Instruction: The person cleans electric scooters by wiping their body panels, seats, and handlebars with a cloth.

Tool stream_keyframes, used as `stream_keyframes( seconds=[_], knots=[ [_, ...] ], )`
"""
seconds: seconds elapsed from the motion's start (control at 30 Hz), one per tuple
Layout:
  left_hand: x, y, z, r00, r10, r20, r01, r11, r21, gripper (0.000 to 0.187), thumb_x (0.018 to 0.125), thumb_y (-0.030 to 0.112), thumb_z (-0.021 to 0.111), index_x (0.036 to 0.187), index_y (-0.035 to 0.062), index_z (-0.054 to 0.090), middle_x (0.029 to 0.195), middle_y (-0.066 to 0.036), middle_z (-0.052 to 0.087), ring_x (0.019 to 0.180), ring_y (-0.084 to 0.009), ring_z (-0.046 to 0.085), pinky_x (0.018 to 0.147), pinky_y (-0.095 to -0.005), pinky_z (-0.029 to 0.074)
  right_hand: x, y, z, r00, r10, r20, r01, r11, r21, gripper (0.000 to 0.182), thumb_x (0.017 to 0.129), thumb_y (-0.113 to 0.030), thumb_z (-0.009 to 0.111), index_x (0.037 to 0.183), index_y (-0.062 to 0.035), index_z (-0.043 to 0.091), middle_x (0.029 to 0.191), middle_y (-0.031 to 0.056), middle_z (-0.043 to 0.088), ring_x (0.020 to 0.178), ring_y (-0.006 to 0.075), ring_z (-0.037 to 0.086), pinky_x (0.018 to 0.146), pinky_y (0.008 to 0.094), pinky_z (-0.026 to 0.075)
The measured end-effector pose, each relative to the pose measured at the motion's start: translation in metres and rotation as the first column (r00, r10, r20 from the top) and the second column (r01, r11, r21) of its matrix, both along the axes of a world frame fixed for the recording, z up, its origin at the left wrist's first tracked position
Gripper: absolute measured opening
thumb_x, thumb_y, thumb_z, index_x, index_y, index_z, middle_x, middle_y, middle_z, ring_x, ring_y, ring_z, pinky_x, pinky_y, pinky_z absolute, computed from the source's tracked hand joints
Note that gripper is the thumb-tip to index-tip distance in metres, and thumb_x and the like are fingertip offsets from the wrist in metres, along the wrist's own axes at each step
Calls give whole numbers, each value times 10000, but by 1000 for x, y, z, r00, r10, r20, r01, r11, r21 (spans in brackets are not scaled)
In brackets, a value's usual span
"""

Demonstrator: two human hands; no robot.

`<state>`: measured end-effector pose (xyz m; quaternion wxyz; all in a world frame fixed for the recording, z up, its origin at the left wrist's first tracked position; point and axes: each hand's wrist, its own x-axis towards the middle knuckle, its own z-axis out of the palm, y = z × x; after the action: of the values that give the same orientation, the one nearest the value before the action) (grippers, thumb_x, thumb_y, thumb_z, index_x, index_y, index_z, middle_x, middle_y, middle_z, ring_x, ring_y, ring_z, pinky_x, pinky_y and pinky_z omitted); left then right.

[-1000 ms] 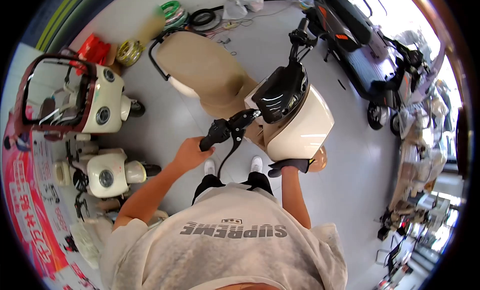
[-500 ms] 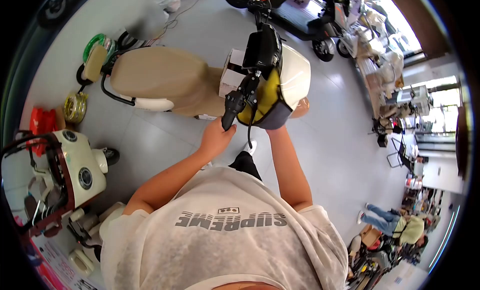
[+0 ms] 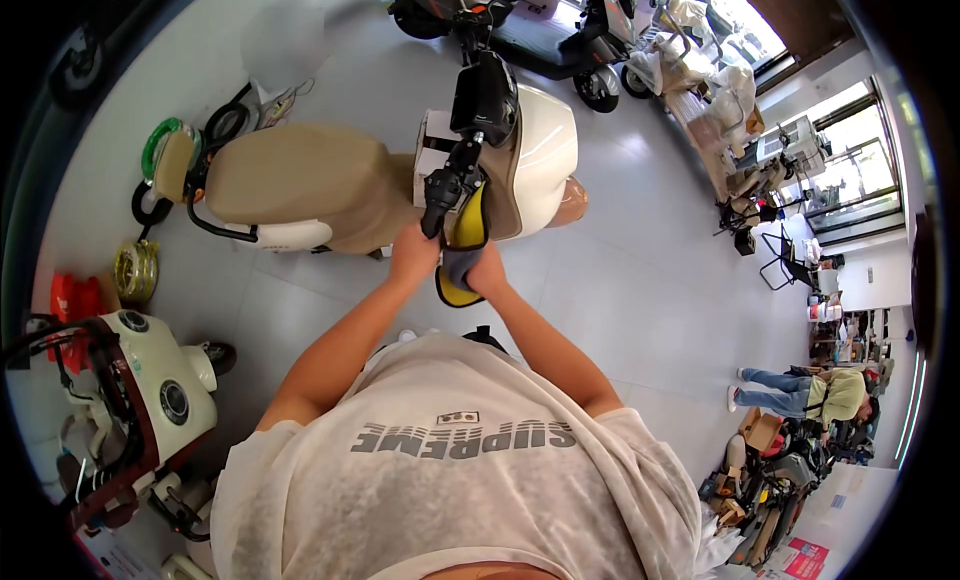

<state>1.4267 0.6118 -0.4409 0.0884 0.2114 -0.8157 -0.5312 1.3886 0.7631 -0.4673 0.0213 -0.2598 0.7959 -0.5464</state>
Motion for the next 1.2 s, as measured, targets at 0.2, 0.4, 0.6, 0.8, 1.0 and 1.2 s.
stream_keyframes(
  seconds=[0.2,0.4,0.6,0.8,1.0,1.2],
  knots=[
    [1,0,5,994,6,105,-7,1000,14,265,851,260,636,815,-2,641,636,-177,623,619,-356,624,590,-444,458,11,21,-7,985,64,161,-92,980,175,285,841,-90,591,1120,-40,627,1050,188,680,1003,382,628,859,418,487],
    [-5,-8,-7,989,-37,140,19,991,130,204,867,174,654,818,-18,604,548,-105,563,463,-208,547,475,-378,412,-28,3,-41,978,128,163,-113,988,-101,277,850,-43,526,1111,31,580,1057,263,655,1035,438,607,876,442,481],
    [-3,-10,-10,998,-61,-30,58,995,-83,300,841,258,664,970,-12,655,855,-237,682,850,-414,665,721,-418,499,-72,-34,-26,913,-10,409,90,980,-176,246,917,-83,442,1090,56,548,1050,266,640,1010,395,612,852,425,469],
    [0,-5,12,990,-53,129,37,992,122,303,854,263,667,728,-7,611,558,-84,567,462,-156,527,453,-343,410,-31,-9,-47,957,140,254,-62,953,-295,252,905,-55,438,1095,21,584,1028,217,677,969,332,645,845,389,491],
    [-4,-6,7,990,-95,101,63,958,281,333,865,296,704,690,42,581,538,-21,532,443,-138,503,445,-314,401,15,24,-47,879,-59,473,94,994,-51,273,914,-89,454,1120,27,590,1054,172,686,954,310,666,832,399,509],
    [-3,-34,-7,930,-347,121,273,873,405,463,951,480,574,1098,41,562,934,-72,634,838,-120,598,702,-306,485,61,30,-19,348,434,831,494,669,-556,289,982,-237,498,1171,-40,592,1093,113,682,963,251,674,879,395,548]
  ],
)
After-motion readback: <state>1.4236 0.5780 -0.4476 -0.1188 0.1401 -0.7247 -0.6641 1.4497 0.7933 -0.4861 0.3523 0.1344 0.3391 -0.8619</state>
